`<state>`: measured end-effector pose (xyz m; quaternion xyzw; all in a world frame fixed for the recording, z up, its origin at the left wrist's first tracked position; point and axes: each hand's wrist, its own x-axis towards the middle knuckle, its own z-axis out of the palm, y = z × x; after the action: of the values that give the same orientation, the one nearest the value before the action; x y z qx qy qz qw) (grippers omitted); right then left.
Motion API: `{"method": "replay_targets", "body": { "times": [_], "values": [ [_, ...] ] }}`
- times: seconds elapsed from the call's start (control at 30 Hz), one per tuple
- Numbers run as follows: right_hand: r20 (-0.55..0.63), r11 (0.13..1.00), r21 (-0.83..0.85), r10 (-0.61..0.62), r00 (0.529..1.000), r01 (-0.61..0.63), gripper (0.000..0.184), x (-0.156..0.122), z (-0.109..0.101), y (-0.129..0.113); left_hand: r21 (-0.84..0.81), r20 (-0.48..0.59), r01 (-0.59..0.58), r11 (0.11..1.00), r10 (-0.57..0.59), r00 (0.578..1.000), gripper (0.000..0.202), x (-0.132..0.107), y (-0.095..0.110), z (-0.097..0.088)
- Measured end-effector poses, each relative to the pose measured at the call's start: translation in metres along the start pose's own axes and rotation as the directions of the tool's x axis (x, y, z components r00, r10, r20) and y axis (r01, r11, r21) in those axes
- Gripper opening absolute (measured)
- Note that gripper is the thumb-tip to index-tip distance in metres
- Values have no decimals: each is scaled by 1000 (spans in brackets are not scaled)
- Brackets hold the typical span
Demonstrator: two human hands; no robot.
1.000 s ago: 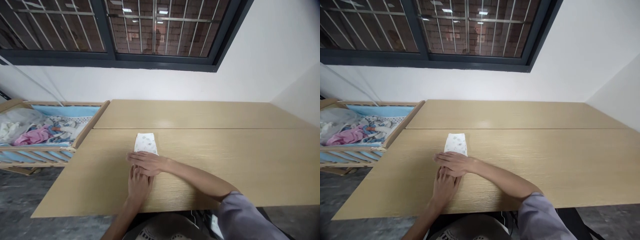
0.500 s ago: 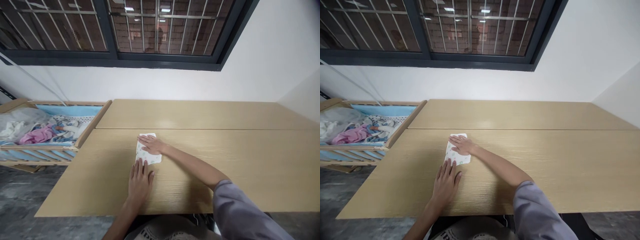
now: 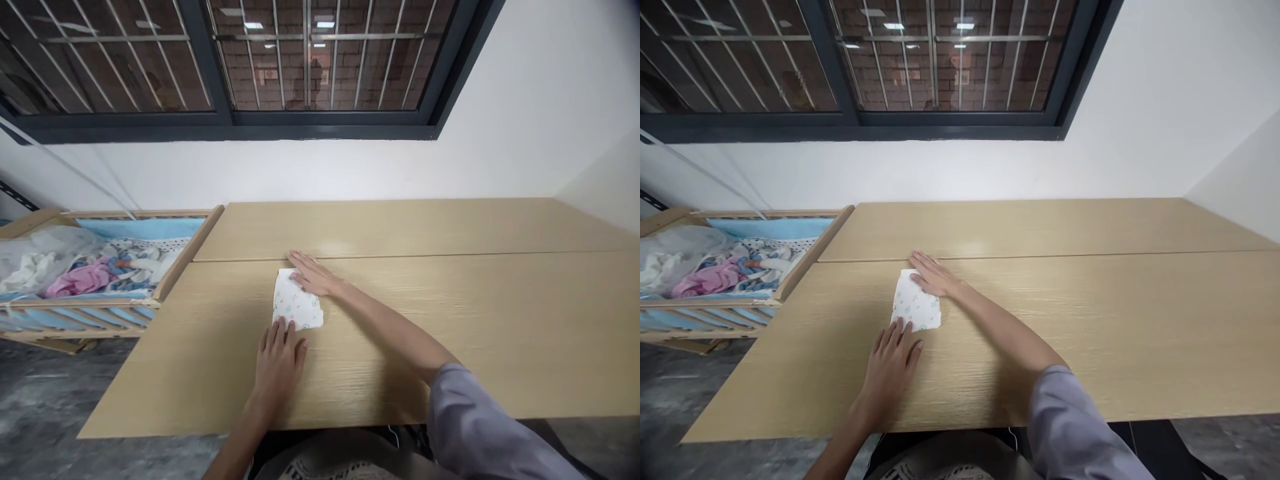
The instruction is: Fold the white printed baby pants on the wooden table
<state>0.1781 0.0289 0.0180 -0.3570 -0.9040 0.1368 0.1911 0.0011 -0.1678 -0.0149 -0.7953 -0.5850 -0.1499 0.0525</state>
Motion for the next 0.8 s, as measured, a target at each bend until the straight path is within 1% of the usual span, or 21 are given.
{"method": "replay_targets", "body": {
  "times": [0.07, 0.1, 0.17, 0.23, 0.27, 0.33, 0.43, 0.5, 0.57, 0.67, 0.73, 0.8],
  "values": [
    [-57, 1000, 14, -7, 998, 8, 54, -20, -12, -18, -74, 26, -28, 997, 30, 999, 39, 8, -14, -6],
    [-54, 999, 24, -31, 998, 32, 49, -32, -17, -26, -113, 44, -39, 993, 44, 998, 35, 12, -23, -9],
    [7, 994, 48, -95, 995, 94, 41, -59, -22, -42, -180, 80, -65, 982, 81, 994, 31, 20, -42, -15],
    [73, 988, 51, -146, 987, 143, 38, -87, -19, -52, -222, 103, -108, 969, 133, 986, 29, 27, -60, -18],
    [84, 988, 34, -156, 984, 154, 38, -100, -16, -55, -235, 109, -135, 963, 164, 981, 29, 30, -67, -18],
    [60, 990, -20, -138, 989, 140, 38, -120, -6, -58, -251, 109, -182, 951, 215, 971, 29, 34, -74, -18],
    [-21, 993, -92, -75, 997, 72, 33, -138, 10, -60, -254, 97, -218, 942, 249, 964, 31, 36, -70, -17],
    [-64, 990, -137, -44, 997, 34, 28, -143, 17, -63, -248, 92, -227, 942, 256, 962, 32, 33, -61, -19],
    [-83, 983, -182, -30, 996, 14, 25, -146, 20, -68, -246, 94, -223, 943, 252, 963, 32, 29, -50, -23],
    [-87, 982, -187, -7, 996, -9, 23, -150, 16, -78, -260, 99, -200, 945, 232, 968, 29, 24, -39, -29],
    [-109, 990, -127, 43, 993, -57, 18, -149, 10, -83, -262, 84, -181, 948, 209, 974, 27, 27, -37, -33],
    [-144, 991, -54, 114, 983, -123, 16, -144, 3, -84, -245, 42, -156, 957, 171, 984, 25, 36, -37, -35]
  ]
}}
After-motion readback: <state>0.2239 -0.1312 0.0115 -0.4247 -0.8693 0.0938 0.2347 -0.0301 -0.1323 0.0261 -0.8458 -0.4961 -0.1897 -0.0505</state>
